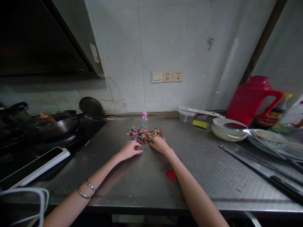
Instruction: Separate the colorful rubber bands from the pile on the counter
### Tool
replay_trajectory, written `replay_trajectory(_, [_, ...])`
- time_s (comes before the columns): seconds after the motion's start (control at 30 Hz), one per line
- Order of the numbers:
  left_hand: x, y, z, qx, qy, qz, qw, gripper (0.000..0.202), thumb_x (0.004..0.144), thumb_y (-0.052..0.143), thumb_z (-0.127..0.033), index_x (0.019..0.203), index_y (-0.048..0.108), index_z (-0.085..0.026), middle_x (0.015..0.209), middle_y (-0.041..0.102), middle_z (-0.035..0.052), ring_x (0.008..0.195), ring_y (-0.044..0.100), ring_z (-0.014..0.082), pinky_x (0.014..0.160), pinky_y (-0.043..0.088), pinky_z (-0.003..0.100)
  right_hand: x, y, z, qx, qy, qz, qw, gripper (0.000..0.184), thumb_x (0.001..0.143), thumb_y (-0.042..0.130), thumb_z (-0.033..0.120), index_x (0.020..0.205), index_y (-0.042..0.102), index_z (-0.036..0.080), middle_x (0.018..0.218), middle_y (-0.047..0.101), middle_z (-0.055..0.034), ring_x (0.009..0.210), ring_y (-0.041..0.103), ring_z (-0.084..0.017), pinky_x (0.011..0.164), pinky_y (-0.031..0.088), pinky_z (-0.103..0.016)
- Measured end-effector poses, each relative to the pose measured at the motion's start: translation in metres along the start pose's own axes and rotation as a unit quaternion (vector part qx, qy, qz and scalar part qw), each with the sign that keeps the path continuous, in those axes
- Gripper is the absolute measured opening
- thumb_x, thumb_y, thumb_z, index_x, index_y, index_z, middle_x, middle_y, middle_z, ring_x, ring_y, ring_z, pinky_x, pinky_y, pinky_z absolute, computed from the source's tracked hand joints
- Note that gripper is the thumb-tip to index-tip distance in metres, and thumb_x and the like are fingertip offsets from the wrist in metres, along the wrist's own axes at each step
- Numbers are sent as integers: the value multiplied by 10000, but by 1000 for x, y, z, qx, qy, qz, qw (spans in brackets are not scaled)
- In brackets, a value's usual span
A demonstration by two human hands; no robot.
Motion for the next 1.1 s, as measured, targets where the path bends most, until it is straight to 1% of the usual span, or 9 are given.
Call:
replay_trajectory(0.1, [-3, 2, -10, 81, 18, -7, 997, 213, 678, 610, -383, 743, 671, -189, 746, 629, 55, 748, 544, 189, 712, 372, 293, -1, -2, 2, 4, -7, -4, 1000, 271, 779, 477, 223, 1017, 605, 197, 1011, 605, -72, 963, 534, -181, 798, 379, -236])
replay_trajectory(0.23, [-5, 4, -19, 108, 29, -13, 994, 142, 735, 555, -276, 764, 657, -181, 810, 614, 70, 822, 534, 196, 768, 364, 308, -2, -3, 4, 5, -8, -2, 1000, 304, 772, 468, 191, 1051, 589, 202, 990, 612, -64, 933, 539, -173, 770, 377, -230])
replay_trajectory(0.37, [-4, 5, -21, 99, 28, -8, 995, 135, 746, 522, -203, 742, 654, -177, 811, 609, 67, 825, 534, 185, 780, 365, 299, -1, -3, 4, -1, -7, -3, 1000, 325, 790, 424, 173, 1079, 569, 205, 958, 621, -60, 890, 551, -160, 730, 373, -215])
replay_trajectory(0.5, [-4, 4, -17, 71, 21, -7, 997, 140, 735, 524, -208, 723, 661, -183, 783, 610, 58, 792, 540, 172, 760, 378, 281, -1, -4, 1, -10, 5, -11, 1000, 336, 807, 389, 191, 1101, 550, 220, 934, 624, -63, 831, 566, -153, 676, 376, -207])
replay_trajectory(0.63, [-2, 1, -10, 20, 14, -17, 1000, 152, 728, 526, -226, 704, 668, -177, 774, 620, 51, 745, 548, 153, 729, 393, 255, -1, -8, -4, -10, 19, -22, 1000, 364, 800, 403, 201, 1143, 523, 230, 992, 614, -65, 852, 564, -151, 685, 379, -202])
replay_trajectory(0.77, [1, -10, 0, -35, -11, -51, 998, 195, 750, 502, -243, 718, 674, -156, 768, 632, 51, 709, 547, 139, 697, 402, 242, -2, -14, -11, 13, 35, -35, 999, 394, 798, 416, 205, 1181, 501, 237, 959, 625, -59, 803, 573, -140, 666, 386, -197])
replay_trajectory(0.9, [3, -29, 11, -65, -38, -96, 993, 223, 764, 491, -261, 745, 678, -141, 764, 644, 49, 677, 544, 132, 676, 407, 241, -2, -24, -11, 82, 20, -74, 994, 392, 782, 432, 197, 1165, 512, 210, 860, 639, -41, 730, 570, -130, 657, 400, -206])
replay_trajectory(1.0, [4, -44, 24, -73, -68, -132, 986, 212, 756, 502, -255, 738, 679, -140, 759, 656, 45, 665, 547, 133, 669, 409, 245, -2, -29, -3, 157, -6, -98, 983, 428, 753, 440, 173, 1178, 491, 175, 779, 633, -20, 664, 558, -114, 641, 410, -209])
replay_trajectory(1.1, [4, -53, 34, -92, -86, -151, 980, 206, 754, 499, -240, 730, 676, -137, 782, 670, 47, 703, 566, 142, 688, 416, 248, -2, -25, 13, 219, -46, -82, 971, 479, 721, 451, 149, 1200, 463, 158, 749, 629, -4, 650, 558, -108, 635, 417, -208])
Point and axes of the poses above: each hand's wrist, its own x-axis towards the middle knuckle, its own y-axis out of the palm, z = x × y, the point moved 9 cm from there along x, towards the middle knuckle
